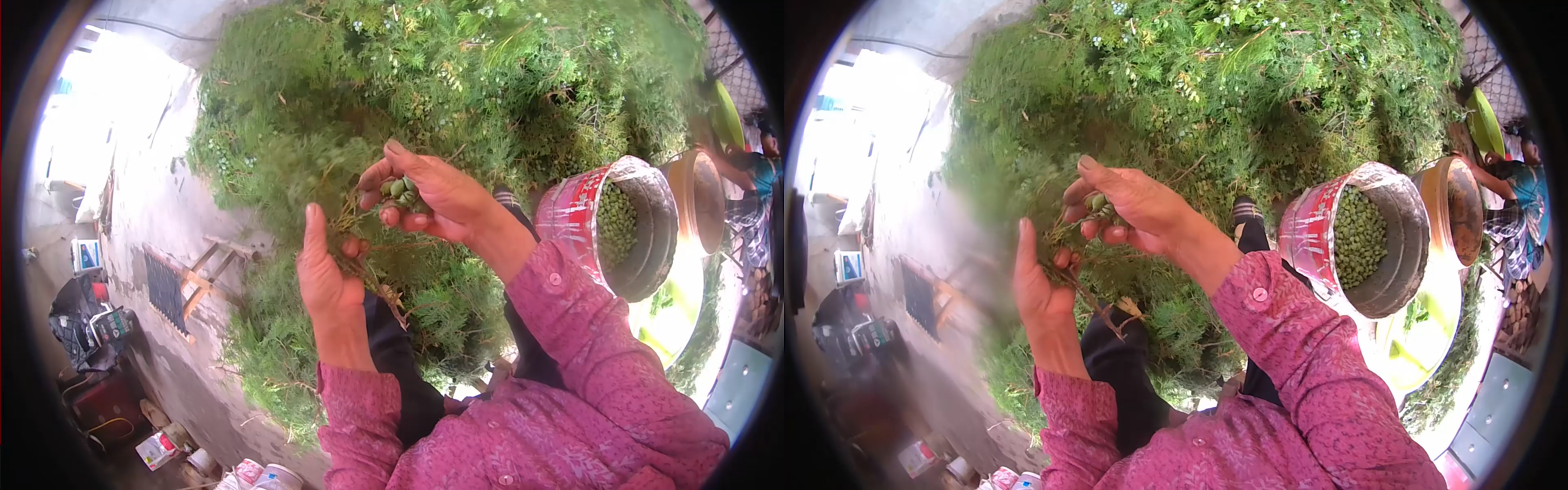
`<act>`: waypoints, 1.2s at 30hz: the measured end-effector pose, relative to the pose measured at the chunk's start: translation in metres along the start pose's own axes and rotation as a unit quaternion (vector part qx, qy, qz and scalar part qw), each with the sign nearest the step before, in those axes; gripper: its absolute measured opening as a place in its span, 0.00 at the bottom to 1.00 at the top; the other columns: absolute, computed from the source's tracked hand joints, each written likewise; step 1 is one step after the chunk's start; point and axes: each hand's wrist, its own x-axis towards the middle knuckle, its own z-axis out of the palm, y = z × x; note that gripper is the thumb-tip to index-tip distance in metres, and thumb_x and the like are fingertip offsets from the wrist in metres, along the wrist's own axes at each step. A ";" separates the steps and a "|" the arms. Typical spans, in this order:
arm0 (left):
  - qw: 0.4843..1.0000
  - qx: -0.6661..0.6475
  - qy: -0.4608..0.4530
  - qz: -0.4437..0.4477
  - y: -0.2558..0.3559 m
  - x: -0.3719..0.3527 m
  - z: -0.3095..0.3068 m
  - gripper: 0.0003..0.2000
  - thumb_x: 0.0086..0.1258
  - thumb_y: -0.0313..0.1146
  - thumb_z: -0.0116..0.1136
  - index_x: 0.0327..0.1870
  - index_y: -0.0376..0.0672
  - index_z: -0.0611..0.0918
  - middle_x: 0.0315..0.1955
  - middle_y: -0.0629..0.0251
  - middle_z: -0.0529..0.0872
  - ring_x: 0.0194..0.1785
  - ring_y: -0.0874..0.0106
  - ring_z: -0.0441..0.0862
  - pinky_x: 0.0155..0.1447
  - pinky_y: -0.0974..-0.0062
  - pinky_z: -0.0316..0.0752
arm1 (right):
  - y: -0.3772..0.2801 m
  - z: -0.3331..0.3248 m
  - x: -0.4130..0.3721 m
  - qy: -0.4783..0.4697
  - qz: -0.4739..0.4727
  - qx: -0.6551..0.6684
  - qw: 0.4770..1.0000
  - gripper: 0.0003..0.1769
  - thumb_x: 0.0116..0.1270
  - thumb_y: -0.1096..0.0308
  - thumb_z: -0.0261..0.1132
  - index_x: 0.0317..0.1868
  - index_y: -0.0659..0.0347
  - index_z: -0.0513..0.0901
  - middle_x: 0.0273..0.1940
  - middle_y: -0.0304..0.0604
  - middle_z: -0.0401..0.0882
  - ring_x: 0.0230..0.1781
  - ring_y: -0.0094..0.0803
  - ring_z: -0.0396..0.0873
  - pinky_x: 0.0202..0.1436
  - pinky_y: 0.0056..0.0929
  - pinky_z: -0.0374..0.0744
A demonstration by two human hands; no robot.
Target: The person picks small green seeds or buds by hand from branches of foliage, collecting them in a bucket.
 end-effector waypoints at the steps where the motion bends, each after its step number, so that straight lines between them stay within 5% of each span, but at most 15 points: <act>1: 0.999 -0.013 -0.043 -0.006 -0.002 -0.002 0.002 0.13 0.62 0.40 0.59 0.44 0.45 0.76 0.32 0.70 0.80 0.20 0.79 0.69 0.25 0.82 0.64 | 0.001 -0.002 0.002 0.021 -0.008 -0.040 0.999 0.27 0.67 0.46 0.49 0.42 0.65 0.74 0.33 0.44 0.76 0.20 0.19 0.72 0.12 0.09 0.63; 7: 0.970 0.144 -0.161 0.111 -0.018 -0.008 0.013 0.13 0.60 0.34 0.62 0.44 0.41 0.79 0.36 0.68 0.83 0.30 0.80 0.77 0.29 0.84 0.64 | 0.016 -0.005 0.008 0.056 -0.095 -0.139 0.984 0.28 0.66 0.43 0.49 0.40 0.65 0.73 0.30 0.39 0.72 0.22 0.19 0.70 0.14 0.12 0.62; 12: 0.975 0.155 -0.115 0.115 -0.013 -0.009 0.014 0.10 0.58 0.28 0.61 0.40 0.39 0.80 0.29 0.68 0.83 0.22 0.81 0.73 0.25 0.82 0.63 | 0.021 -0.007 0.012 0.053 -0.140 -0.187 0.971 0.28 0.66 0.43 0.49 0.40 0.63 0.73 0.29 0.37 0.71 0.23 0.18 0.70 0.16 0.12 0.63; 17: 0.992 0.113 -0.053 0.001 -0.014 0.004 -0.004 0.07 0.53 0.22 0.58 0.35 0.38 0.79 0.17 0.73 0.74 0.15 0.82 0.61 0.23 0.80 0.63 | 0.012 -0.004 0.006 0.061 -0.086 -0.271 0.957 0.15 0.64 0.60 0.59 0.41 0.64 0.73 0.29 0.34 0.72 0.23 0.17 0.71 0.20 0.13 0.68; 21: 0.996 0.089 -0.024 -0.022 -0.007 0.003 -0.004 0.04 0.53 0.25 0.57 0.30 0.39 0.78 0.14 0.73 0.71 0.15 0.82 0.63 0.23 0.80 0.63 | 0.015 -0.009 0.010 0.080 -0.100 -0.296 0.946 0.11 0.59 0.68 0.61 0.39 0.65 0.76 0.28 0.36 0.75 0.24 0.17 0.73 0.21 0.15 0.70; 26: 0.997 -0.027 0.023 -0.062 0.014 0.007 -0.013 0.04 0.54 0.28 0.57 0.23 0.43 0.74 0.08 0.75 0.65 0.13 0.80 0.62 0.23 0.80 0.66 | -0.002 -0.022 0.007 0.184 -0.241 -0.369 0.879 0.09 0.59 0.70 0.61 0.38 0.65 0.77 0.26 0.37 0.76 0.23 0.17 0.73 0.23 0.17 0.71; 29: 0.978 -0.138 -0.123 -0.093 0.024 0.015 -0.036 0.04 0.51 0.28 0.58 0.23 0.44 0.74 0.11 0.72 0.68 0.14 0.77 0.63 0.30 0.74 0.70 | -0.033 -0.026 -0.030 0.320 -0.283 -0.443 0.788 0.10 0.59 0.68 0.63 0.40 0.62 0.78 0.26 0.36 0.75 0.23 0.19 0.72 0.24 0.19 0.72; 32: 0.966 -0.192 -0.146 -0.095 0.031 0.013 -0.043 0.06 0.51 0.28 0.57 0.31 0.42 0.78 0.13 0.70 0.73 0.13 0.76 0.64 0.31 0.72 0.75 | -0.053 -0.054 -0.105 0.422 -0.384 -0.388 0.724 0.09 0.60 0.68 0.62 0.40 0.61 0.77 0.26 0.35 0.75 0.22 0.19 0.70 0.23 0.18 0.71; 34: 0.959 -0.205 -0.167 -0.099 0.035 0.011 -0.048 0.09 0.50 0.28 0.57 0.34 0.42 0.79 0.15 0.68 0.75 0.12 0.76 0.64 0.32 0.71 0.76 | -0.061 -0.091 -0.164 0.580 -0.317 -0.489 0.569 0.11 0.62 0.67 0.59 0.42 0.63 0.78 0.27 0.40 0.77 0.25 0.22 0.73 0.25 0.21 0.75; 36: 0.959 -0.206 -0.174 -0.085 0.038 0.008 -0.049 0.13 0.50 0.27 0.56 0.39 0.41 0.80 0.18 0.67 0.78 0.11 0.75 0.64 0.30 0.69 0.78 | -0.060 -0.154 -0.224 0.562 -0.243 -0.706 0.357 0.13 0.58 0.68 0.61 0.42 0.66 0.78 0.35 0.49 0.80 0.34 0.38 0.78 0.38 0.32 0.77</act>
